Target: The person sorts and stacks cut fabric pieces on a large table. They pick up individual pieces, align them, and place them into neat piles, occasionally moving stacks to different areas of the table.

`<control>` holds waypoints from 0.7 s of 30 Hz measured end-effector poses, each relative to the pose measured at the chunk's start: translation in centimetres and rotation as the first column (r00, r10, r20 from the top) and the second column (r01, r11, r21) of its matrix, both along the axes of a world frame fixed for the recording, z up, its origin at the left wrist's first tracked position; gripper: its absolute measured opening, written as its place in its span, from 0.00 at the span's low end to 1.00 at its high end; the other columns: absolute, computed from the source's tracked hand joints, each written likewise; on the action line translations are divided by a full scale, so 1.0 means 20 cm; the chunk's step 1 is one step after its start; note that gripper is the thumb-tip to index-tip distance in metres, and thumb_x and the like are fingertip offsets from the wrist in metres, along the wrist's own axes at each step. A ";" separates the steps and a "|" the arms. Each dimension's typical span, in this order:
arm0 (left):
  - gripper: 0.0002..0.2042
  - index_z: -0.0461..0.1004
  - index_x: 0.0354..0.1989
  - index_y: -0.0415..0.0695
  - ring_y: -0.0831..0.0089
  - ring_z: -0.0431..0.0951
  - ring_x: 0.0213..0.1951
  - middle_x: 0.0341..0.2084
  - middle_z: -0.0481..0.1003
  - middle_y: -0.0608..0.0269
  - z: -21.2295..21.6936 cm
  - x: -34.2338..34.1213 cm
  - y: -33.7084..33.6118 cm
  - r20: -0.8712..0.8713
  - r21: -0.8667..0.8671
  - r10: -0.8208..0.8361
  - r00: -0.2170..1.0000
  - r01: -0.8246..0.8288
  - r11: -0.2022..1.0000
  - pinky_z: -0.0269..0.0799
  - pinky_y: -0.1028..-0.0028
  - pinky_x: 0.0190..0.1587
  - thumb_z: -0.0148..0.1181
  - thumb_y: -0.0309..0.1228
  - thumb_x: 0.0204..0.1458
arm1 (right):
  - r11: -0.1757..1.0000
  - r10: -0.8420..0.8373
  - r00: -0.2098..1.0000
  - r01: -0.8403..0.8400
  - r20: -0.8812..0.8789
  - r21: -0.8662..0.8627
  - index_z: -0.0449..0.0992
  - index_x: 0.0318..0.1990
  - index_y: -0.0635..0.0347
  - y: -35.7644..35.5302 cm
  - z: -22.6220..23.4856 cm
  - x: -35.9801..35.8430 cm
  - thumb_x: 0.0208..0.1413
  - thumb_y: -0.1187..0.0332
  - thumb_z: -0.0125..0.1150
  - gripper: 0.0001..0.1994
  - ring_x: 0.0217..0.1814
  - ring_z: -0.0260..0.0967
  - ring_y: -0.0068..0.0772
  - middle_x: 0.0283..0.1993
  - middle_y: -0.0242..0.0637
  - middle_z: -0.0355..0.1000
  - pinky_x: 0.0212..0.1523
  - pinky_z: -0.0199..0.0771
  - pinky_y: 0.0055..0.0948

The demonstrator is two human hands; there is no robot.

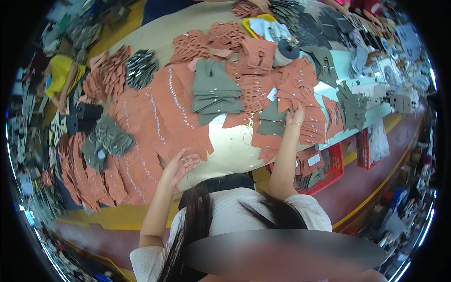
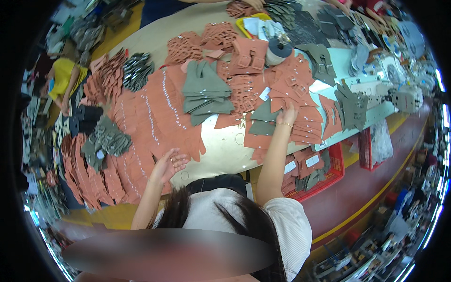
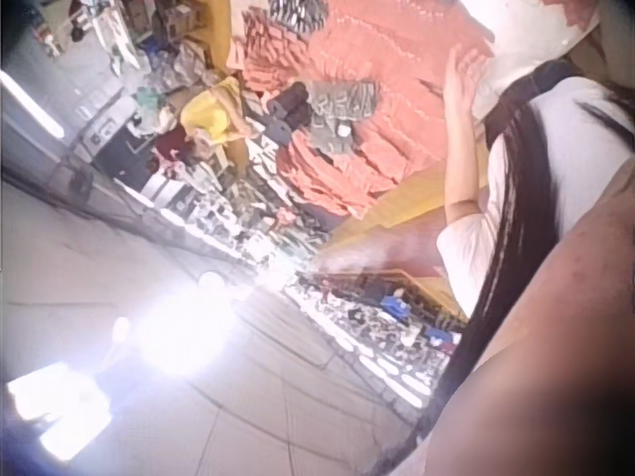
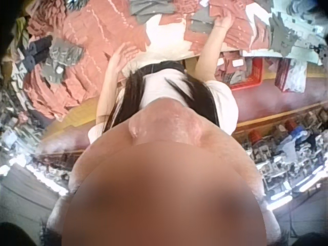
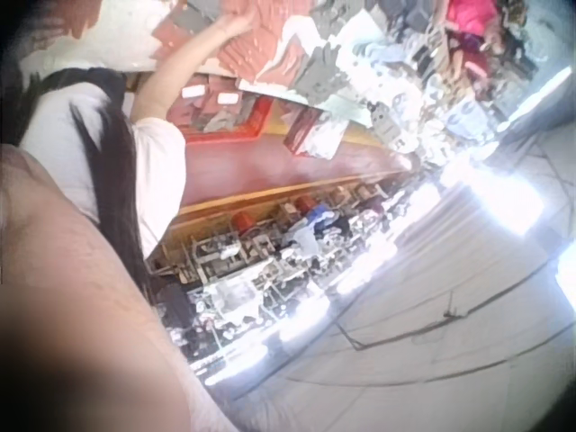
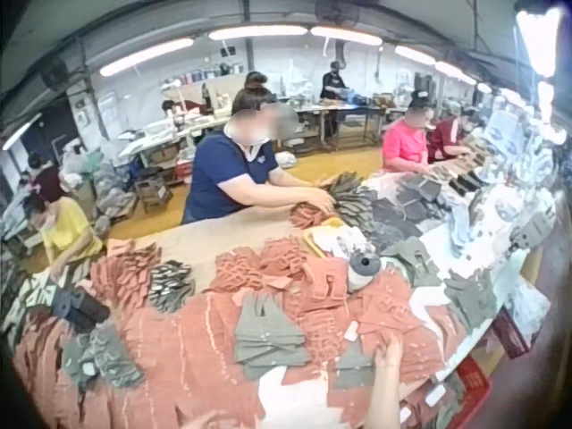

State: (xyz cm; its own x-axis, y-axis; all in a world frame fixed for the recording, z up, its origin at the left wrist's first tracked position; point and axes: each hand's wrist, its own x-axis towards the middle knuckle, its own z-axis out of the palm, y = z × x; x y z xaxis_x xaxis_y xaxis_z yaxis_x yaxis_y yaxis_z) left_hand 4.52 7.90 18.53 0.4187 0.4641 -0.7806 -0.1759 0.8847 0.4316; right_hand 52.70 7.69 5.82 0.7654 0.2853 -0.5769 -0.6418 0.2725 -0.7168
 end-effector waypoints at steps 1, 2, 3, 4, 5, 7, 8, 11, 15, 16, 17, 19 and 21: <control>0.17 0.63 0.49 0.44 0.61 0.75 0.43 0.43 0.72 0.51 -0.01 -0.01 -0.02 0.011 0.001 0.002 1.000 -0.002 1.000 0.71 0.65 0.43 0.47 0.43 0.59 | 0.993 0.004 0.994 0.008 0.106 -0.115 0.53 0.62 0.59 -0.02 0.05 -0.06 0.55 0.73 0.52 0.27 0.60 0.59 0.43 0.65 0.47 0.51 0.60 0.60 0.48; 0.17 0.63 0.49 0.45 0.61 0.75 0.42 0.43 0.72 0.52 -0.02 -0.04 -0.05 -0.018 -0.017 0.015 1.000 -0.016 1.000 0.71 0.66 0.43 0.47 0.44 0.59 | 0.984 0.027 0.976 0.012 0.214 -0.179 0.50 0.63 0.58 -0.04 0.10 -0.12 0.53 0.75 0.54 0.30 0.60 0.58 0.43 0.66 0.47 0.47 0.59 0.61 0.47; 0.17 0.63 0.49 0.45 0.62 0.76 0.42 0.42 0.72 0.53 -0.03 -0.05 -0.08 0.003 0.005 0.004 1.000 -0.004 1.000 0.72 0.67 0.43 0.48 0.44 0.59 | 0.959 0.070 0.942 0.026 0.327 -0.281 0.47 0.64 0.57 -0.05 0.14 -0.19 0.52 0.77 0.55 0.33 0.61 0.57 0.43 0.67 0.47 0.44 0.59 0.61 0.46; 0.17 0.63 0.49 0.45 0.62 0.76 0.41 0.42 0.72 0.54 -0.05 -0.07 -0.11 -0.017 0.016 0.019 1.000 -0.019 1.000 0.72 0.68 0.42 0.48 0.44 0.59 | 0.976 0.103 0.912 -0.016 0.397 -0.217 0.46 0.64 0.55 -0.06 0.19 -0.23 0.51 0.77 0.55 0.34 0.62 0.54 0.43 0.67 0.47 0.43 0.59 0.61 0.47; 0.18 0.63 0.50 0.46 0.62 0.76 0.40 0.41 0.72 0.54 -0.06 -0.10 -0.15 -0.080 0.008 0.047 0.996 -0.047 0.999 0.72 0.68 0.42 0.48 0.44 0.59 | 0.979 0.162 0.873 -0.083 0.461 -0.186 0.45 0.64 0.54 -0.08 0.23 -0.30 0.51 0.78 0.56 0.35 0.64 0.52 0.43 0.67 0.47 0.43 0.59 0.60 0.47; 0.18 0.63 0.51 0.46 0.63 0.76 0.40 0.40 0.72 0.56 -0.08 -0.15 -0.21 -0.109 0.048 0.052 0.993 -0.047 0.998 0.72 0.70 0.40 0.49 0.44 0.58 | 0.928 0.311 0.773 -0.122 0.552 -0.352 0.45 0.65 0.55 -0.06 0.30 -0.41 0.51 0.76 0.57 0.35 0.61 0.54 0.39 0.65 0.43 0.47 0.56 0.62 0.40; 0.19 0.63 0.52 0.46 0.65 0.76 0.40 0.40 0.72 0.56 -0.09 -0.17 -0.24 -0.099 0.053 0.054 0.994 -0.049 0.997 0.72 0.70 0.40 0.50 0.44 0.58 | 0.933 0.343 0.748 -0.200 0.569 -0.299 0.46 0.65 0.55 -0.06 0.32 -0.48 0.51 0.76 0.57 0.35 0.60 0.55 0.39 0.64 0.42 0.47 0.56 0.62 0.40; 0.20 0.63 0.52 0.46 0.67 0.76 0.38 0.40 0.71 0.58 -0.11 -0.25 -0.31 -0.070 0.076 0.063 0.996 -0.058 0.995 0.71 0.72 0.39 0.51 0.45 0.57 | 0.870 0.492 0.665 -0.350 0.563 -0.348 0.48 0.64 0.55 -0.01 0.41 -0.68 0.52 0.75 0.57 0.33 0.60 0.55 0.38 0.63 0.44 0.48 0.55 0.64 0.40; 0.20 0.63 0.52 0.46 0.66 0.76 0.40 0.41 0.70 0.57 -0.11 -0.41 -0.40 -0.091 0.060 0.036 0.995 -0.031 0.998 0.70 0.73 0.39 0.50 0.46 0.58 | 0.752 0.632 0.508 -0.584 0.585 -0.306 0.49 0.64 0.55 0.05 0.47 -1.05 0.53 0.74 0.56 0.31 0.62 0.54 0.38 0.64 0.45 0.47 0.57 0.63 0.38; 0.20 0.63 0.52 0.46 0.66 0.76 0.40 0.42 0.70 0.57 -0.12 -0.47 -0.42 -0.080 0.074 0.056 0.995 -0.050 0.996 0.70 0.72 0.39 0.50 0.46 0.58 | 0.705 0.671 0.426 -0.621 0.607 -0.343 0.49 0.64 0.55 0.05 0.47 -1.15 0.54 0.73 0.56 0.31 0.62 0.54 0.38 0.65 0.46 0.47 0.58 0.62 0.37; 0.20 0.63 0.52 0.46 0.66 0.76 0.41 0.42 0.70 0.56 -0.12 -0.53 -0.44 -0.082 0.080 0.062 0.995 -0.056 0.995 0.70 0.72 0.39 0.50 0.46 0.58 | 0.662 0.699 0.345 -0.644 0.626 -0.384 0.50 0.63 0.56 0.05 0.46 -1.27 0.54 0.73 0.56 0.31 0.62 0.54 0.38 0.65 0.46 0.47 0.58 0.61 0.36; 0.20 0.63 0.52 0.45 0.65 0.76 0.42 0.43 0.70 0.56 -0.15 -0.66 -0.45 -0.085 0.086 0.104 0.991 -0.096 0.992 0.70 0.72 0.40 0.50 0.45 0.58 | 0.578 0.760 0.319 -0.730 0.565 -0.365 0.51 0.63 0.57 0.05 0.44 -1.50 0.54 0.72 0.57 0.30 0.62 0.54 0.37 0.65 0.46 0.49 0.60 0.58 0.35; 0.20 0.63 0.53 0.45 0.65 0.75 0.43 0.44 0.70 0.56 -0.17 -0.81 -0.45 -0.094 0.083 0.188 0.978 -0.180 0.980 0.71 0.71 0.40 0.50 0.44 0.58 | 0.457 0.826 0.257 -0.826 0.502 -0.329 0.52 0.63 0.57 0.02 0.42 -1.75 0.54 0.72 0.57 0.29 0.62 0.54 0.34 0.64 0.43 0.49 0.58 0.60 0.33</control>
State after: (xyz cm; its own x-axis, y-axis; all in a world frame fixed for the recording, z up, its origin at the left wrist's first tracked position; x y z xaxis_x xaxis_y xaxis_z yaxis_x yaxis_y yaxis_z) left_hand -11.59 -1.12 15.04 0.2414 0.5833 -0.7755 -0.2848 0.8066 0.5180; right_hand 17.67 8.15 14.17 0.2501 0.9531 -0.1705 -0.0308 -0.1682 -0.9853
